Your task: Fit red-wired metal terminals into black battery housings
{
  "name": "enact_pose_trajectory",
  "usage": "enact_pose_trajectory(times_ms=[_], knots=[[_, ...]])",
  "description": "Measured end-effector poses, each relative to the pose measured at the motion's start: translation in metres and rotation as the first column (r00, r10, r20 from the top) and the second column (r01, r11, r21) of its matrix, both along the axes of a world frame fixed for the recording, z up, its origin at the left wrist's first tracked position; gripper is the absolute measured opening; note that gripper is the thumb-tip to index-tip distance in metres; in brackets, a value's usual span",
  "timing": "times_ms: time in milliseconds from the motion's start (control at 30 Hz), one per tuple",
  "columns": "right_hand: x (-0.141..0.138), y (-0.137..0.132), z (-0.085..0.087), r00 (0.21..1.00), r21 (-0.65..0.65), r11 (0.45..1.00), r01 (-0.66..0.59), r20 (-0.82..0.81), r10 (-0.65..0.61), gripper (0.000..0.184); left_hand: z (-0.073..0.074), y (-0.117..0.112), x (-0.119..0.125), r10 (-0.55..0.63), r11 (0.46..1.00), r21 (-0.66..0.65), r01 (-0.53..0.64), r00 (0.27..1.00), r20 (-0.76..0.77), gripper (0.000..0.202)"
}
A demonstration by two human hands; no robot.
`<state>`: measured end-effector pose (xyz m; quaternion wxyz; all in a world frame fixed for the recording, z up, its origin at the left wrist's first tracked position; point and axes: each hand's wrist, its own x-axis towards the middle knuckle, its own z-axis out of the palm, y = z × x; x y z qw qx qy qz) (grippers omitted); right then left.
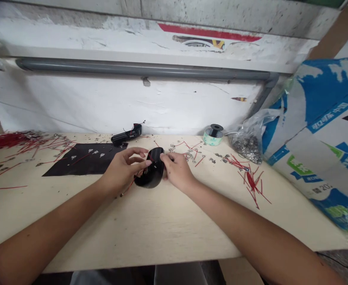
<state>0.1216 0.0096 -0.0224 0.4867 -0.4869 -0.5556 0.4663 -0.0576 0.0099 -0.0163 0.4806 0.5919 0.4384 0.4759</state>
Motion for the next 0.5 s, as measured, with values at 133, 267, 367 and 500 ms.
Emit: enact_pose_trajectory(times_ms=[133,267,367,500], knots=[[-0.0017,-0.0004,0.0006,0.993,0.051,0.998,0.025,-0.117,-0.019,0.038,0.0043,0.0009,0.0007,-0.065,0.964,-0.221,0.147,0.938,0.342,0.041],[-0.0048,-0.004,0.0022,0.992,0.057,0.995,-0.081,-0.088,0.086,0.037,0.0039,-0.0042,0.0037,-0.235,0.846,-0.367,0.387,0.888,0.396,0.03],[-0.0047,-0.0043,0.0037,0.987,0.076,0.992,-0.099,-0.123,0.108,0.027,0.0039,-0.0065,0.0045,-0.232,0.849,-0.351,0.396,0.875,0.425,0.029],[0.0009,0.0011,0.0027,0.985,0.086,0.995,-0.046,-0.163,0.06,0.016,0.0039,-0.0057,0.0038,-0.139,0.87,-0.363,0.335,0.871,0.471,0.028]])
